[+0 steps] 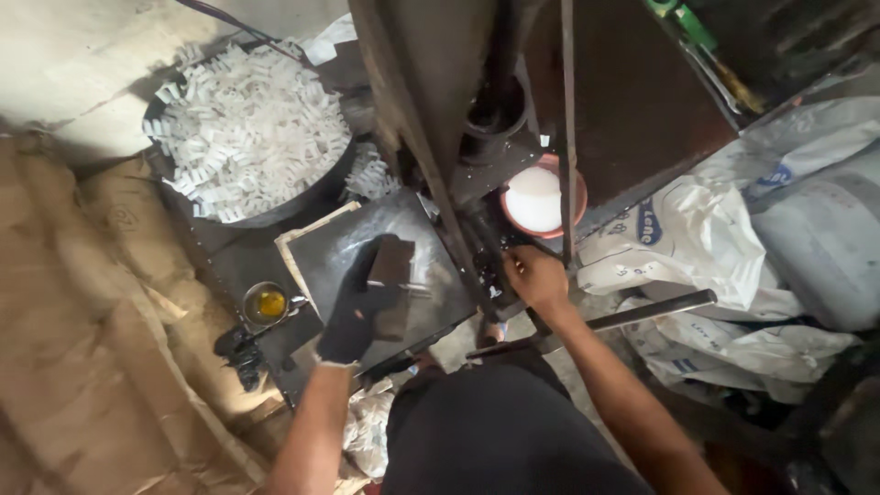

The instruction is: The person operates a manual press machine by placing small white rectangular items into a mold, then pulling a lever to activate the press. The person repeats this process multiple times, handling the items and the lever with gloved hands.

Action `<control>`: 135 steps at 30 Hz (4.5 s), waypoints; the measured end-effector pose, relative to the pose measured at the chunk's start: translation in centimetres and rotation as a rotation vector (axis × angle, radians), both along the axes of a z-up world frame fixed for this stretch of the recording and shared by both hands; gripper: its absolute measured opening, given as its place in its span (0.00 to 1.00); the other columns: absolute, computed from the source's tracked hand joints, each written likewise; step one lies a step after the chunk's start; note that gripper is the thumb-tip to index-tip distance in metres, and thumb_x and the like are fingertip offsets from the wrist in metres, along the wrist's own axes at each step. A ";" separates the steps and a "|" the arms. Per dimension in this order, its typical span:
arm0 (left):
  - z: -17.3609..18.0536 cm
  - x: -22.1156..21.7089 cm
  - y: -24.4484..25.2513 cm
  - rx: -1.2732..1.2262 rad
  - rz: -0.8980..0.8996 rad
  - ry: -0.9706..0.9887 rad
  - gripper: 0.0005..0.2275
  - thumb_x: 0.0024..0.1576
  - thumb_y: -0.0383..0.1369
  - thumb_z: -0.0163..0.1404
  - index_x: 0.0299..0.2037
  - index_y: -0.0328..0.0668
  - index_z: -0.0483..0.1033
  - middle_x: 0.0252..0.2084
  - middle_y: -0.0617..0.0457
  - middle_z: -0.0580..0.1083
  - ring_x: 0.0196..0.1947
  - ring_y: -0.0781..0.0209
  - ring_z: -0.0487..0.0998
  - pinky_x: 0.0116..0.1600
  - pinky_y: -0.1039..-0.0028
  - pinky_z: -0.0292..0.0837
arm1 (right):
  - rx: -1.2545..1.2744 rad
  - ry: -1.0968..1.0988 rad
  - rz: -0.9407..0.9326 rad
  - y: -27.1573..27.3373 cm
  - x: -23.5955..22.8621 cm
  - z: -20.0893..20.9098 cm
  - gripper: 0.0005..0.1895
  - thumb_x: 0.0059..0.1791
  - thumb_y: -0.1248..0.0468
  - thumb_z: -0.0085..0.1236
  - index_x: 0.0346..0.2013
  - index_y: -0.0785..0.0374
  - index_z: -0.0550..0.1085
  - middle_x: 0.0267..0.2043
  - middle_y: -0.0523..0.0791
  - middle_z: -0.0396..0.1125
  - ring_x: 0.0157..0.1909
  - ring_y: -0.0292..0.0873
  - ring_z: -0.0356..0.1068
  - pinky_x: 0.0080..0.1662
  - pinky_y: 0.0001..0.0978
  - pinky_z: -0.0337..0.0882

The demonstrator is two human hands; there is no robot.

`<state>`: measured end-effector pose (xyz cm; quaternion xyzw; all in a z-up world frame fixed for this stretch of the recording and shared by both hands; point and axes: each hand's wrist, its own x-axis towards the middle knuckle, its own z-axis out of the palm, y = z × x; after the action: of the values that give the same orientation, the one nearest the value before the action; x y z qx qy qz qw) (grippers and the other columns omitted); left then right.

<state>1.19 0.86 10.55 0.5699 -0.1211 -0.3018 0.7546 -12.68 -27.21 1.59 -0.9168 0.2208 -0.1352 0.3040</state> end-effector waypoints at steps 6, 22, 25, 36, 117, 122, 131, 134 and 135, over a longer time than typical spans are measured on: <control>2.9 -0.1 -1.1 0.778 -0.035 -1.171 0.44 0.33 0.47 0.68 0.61 0.32 0.66 0.54 0.37 0.72 0.54 0.38 0.71 0.58 0.52 0.64 | 0.037 0.069 -0.035 -0.5 0.4 0.1 0.11 0.50 0.56 0.59 0.39 0.59 0.80 0.35 0.48 0.75 0.35 0.53 0.76 0.38 0.44 0.74; -10.0 0.4 -2.6 0.997 -0.214 -1.054 0.36 0.32 0.39 0.64 0.54 0.40 0.69 0.44 0.42 0.72 0.48 0.41 0.73 0.56 0.51 0.64 | 0.096 -0.132 0.039 0.0 -0.4 0.4 0.09 0.50 0.61 0.62 0.41 0.62 0.80 0.33 0.48 0.73 0.29 0.47 0.74 0.32 0.38 0.71; -11.8 0.9 1.1 0.819 -0.116 -1.071 0.38 0.30 0.36 0.65 0.57 0.40 0.68 0.51 0.39 0.72 0.56 0.36 0.69 0.64 0.48 0.60 | 0.200 -0.208 0.048 1.3 -1.2 1.3 0.09 0.50 0.64 0.63 0.42 0.64 0.80 0.32 0.48 0.73 0.26 0.42 0.72 0.30 0.33 0.70; -14.7 1.9 5.0 0.760 0.182 -0.219 0.24 0.61 0.44 0.50 0.66 0.46 0.68 0.52 0.40 0.79 0.53 0.48 0.81 0.55 0.64 0.74 | 0.583 0.002 0.405 11.9 2.3 -2.8 0.12 0.53 0.58 0.59 0.43 0.65 0.80 0.34 0.45 0.76 0.34 0.35 0.75 0.38 0.29 0.74; -18.1 3.2 -14.3 0.867 0.212 -0.720 0.16 0.60 0.41 0.46 0.55 0.49 0.76 0.44 0.41 0.80 0.42 0.37 0.80 0.48 0.49 0.73 | -0.097 -0.151 0.058 -1.8 -1.1 -0.7 0.08 0.49 0.59 0.63 0.35 0.61 0.81 0.31 0.49 0.74 0.30 0.51 0.74 0.32 0.40 0.72; -16.4 -2.6 -11.3 0.956 0.363 -0.486 0.16 0.61 0.45 0.51 0.54 0.48 0.78 0.41 0.39 0.79 0.42 0.37 0.79 0.46 0.52 0.74 | 0.100 -0.276 0.218 0.1 -1.3 2.7 0.06 0.49 0.65 0.63 0.37 0.66 0.80 0.33 0.49 0.74 0.29 0.45 0.73 0.32 0.34 0.71; -18.0 -12.9 -0.4 0.703 0.449 -0.209 0.20 0.60 0.34 0.52 0.63 0.40 0.70 0.42 0.42 0.79 0.41 0.52 0.81 0.50 0.65 0.76 | 0.688 0.076 0.559 8.9 1.1 -5.0 0.39 0.57 0.57 0.58 0.75 0.67 0.48 0.70 0.58 0.57 0.66 0.50 0.63 0.61 0.39 0.66; -17.4 -12.7 3.3 0.636 0.624 -0.341 0.19 0.62 0.33 0.52 0.62 0.35 0.69 0.54 0.41 0.76 0.51 0.55 0.79 0.55 0.66 0.73 | 0.635 0.272 0.437 10.7 4.1 -9.7 0.47 0.55 0.54 0.64 0.76 0.66 0.43 0.72 0.61 0.51 0.69 0.55 0.58 0.64 0.43 0.62; -17.2 -11.6 4.2 0.670 0.666 -0.379 0.20 0.61 0.34 0.52 0.62 0.36 0.69 0.55 0.41 0.76 0.53 0.54 0.79 0.56 0.66 0.73 | 0.730 0.340 0.365 11.2 4.6 -10.8 0.48 0.54 0.52 0.63 0.76 0.64 0.44 0.69 0.59 0.57 0.67 0.53 0.62 0.63 0.42 0.65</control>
<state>-10.44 5.05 -6.62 0.8331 0.0359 0.0414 0.5504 -8.12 -16.01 -9.18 -0.7827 0.1352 0.1603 0.5860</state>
